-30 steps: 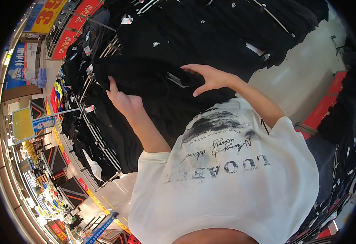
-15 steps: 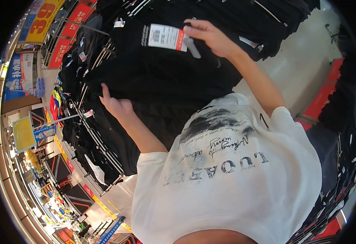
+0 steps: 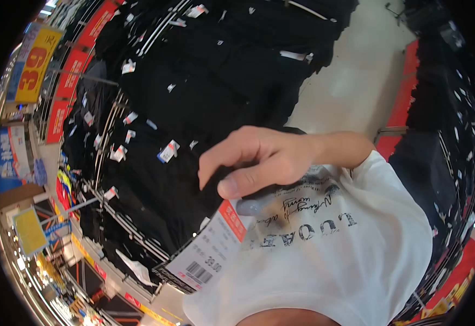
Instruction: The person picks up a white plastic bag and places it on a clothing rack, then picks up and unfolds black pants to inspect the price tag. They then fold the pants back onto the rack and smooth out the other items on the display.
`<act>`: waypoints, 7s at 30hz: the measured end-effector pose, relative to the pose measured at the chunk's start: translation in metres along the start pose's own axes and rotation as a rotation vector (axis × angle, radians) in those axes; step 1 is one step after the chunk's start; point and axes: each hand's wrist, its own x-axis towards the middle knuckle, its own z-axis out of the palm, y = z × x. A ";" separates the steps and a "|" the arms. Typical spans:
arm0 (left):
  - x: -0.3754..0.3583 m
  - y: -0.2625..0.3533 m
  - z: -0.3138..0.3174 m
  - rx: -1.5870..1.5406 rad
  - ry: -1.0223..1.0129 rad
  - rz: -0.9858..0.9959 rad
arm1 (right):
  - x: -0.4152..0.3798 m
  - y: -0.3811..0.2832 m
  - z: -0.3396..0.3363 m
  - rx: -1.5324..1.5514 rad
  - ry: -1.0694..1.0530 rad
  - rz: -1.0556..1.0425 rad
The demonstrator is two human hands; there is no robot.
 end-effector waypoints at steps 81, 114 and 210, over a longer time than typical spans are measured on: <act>0.426 -0.159 0.041 0.097 0.030 0.227 | 0.026 -0.306 -0.524 -1.088 1.018 -0.403; 0.360 -0.289 -0.090 0.529 1.054 -0.289 | -0.192 0.048 -0.580 -1.347 0.571 0.775; -0.010 -0.106 -0.268 1.134 1.885 -0.526 | -0.219 0.099 -0.315 -1.156 0.598 0.523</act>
